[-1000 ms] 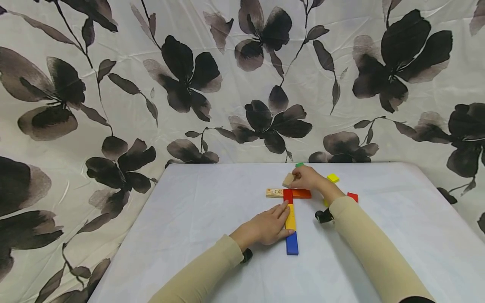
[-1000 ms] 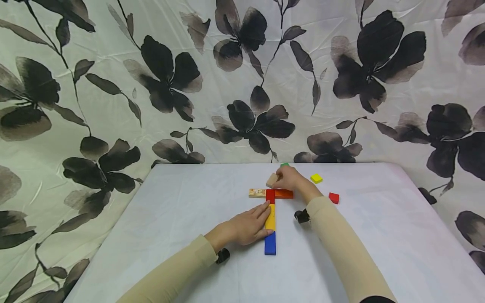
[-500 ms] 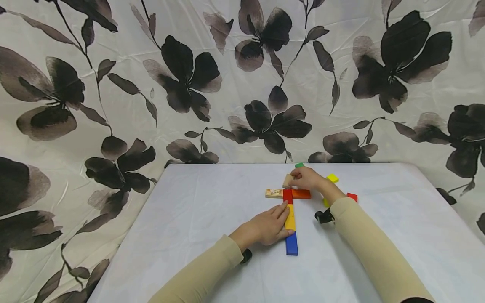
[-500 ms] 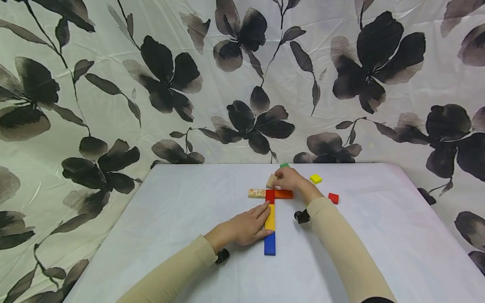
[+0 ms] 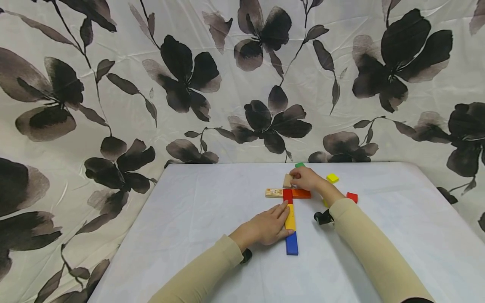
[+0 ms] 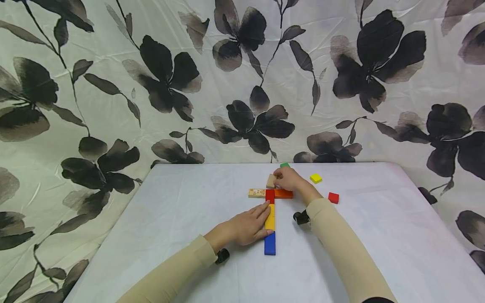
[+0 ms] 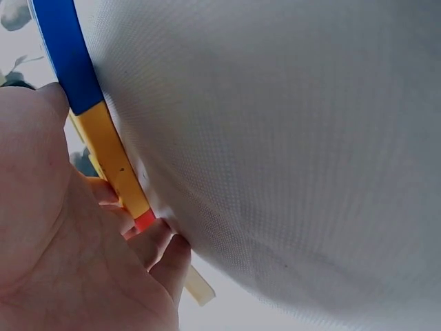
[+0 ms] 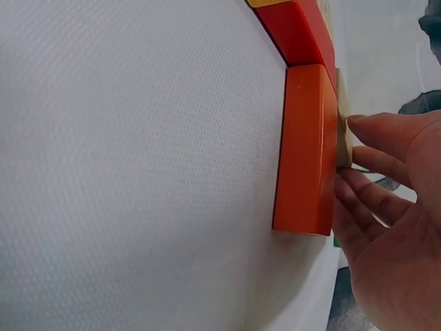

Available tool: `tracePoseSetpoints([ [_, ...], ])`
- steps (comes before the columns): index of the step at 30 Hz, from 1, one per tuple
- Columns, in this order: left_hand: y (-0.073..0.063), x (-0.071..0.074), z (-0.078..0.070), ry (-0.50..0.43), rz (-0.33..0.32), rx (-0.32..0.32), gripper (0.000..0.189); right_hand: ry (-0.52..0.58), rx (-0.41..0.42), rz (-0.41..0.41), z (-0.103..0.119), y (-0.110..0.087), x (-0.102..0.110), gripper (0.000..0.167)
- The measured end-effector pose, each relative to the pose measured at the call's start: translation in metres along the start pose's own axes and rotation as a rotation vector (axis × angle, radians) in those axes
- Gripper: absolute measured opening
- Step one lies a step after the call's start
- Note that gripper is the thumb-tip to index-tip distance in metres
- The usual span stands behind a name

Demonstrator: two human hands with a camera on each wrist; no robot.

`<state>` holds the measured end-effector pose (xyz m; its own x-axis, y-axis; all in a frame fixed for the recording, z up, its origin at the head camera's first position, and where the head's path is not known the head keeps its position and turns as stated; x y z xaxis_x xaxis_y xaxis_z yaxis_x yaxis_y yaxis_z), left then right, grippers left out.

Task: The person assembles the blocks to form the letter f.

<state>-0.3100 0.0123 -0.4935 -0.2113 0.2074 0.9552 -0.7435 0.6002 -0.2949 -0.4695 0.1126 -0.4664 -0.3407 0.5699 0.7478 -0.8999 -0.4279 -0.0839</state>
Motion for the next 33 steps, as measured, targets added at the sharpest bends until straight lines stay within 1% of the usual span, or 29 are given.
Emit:
tracePoseSetpoints([
  [8,0.0001,-0.0001,0.0014,-0.006,-0.005,0.0,0.084,0.029,-0.02,0.014,0.0015,-0.0015,-0.0012,0.043],
  [17,-0.0014,-0.0008,-0.0001,-0.016,-0.002,-0.003,0.084,0.041,-0.02,0.026,0.0001,-0.0019,-0.0045,0.042],
  [26,-0.0014,0.0013,-0.0005,-0.009,-0.011,-0.01,0.083,0.057,-0.017,0.018,0.0022,-0.0058,-0.0038,0.042],
  [33,-0.0032,0.0016,-0.0012,-0.013,-0.004,-0.005,0.083,0.07,-0.013,0.041,0.0048,-0.0086,-0.0065,0.042],
])
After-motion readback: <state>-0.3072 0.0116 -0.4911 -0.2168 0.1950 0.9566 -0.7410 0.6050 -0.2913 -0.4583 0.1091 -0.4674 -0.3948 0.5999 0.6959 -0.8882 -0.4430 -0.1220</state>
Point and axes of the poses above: each hand's wrist, its own y-axis towards the middle knuckle, its own x-axis out of the back of the hand, z = x × y, the point moved 10 cm from there along y, towards the middle knuckle, and after that the axes turned 4 degrees about y, right-handed, at the moved point
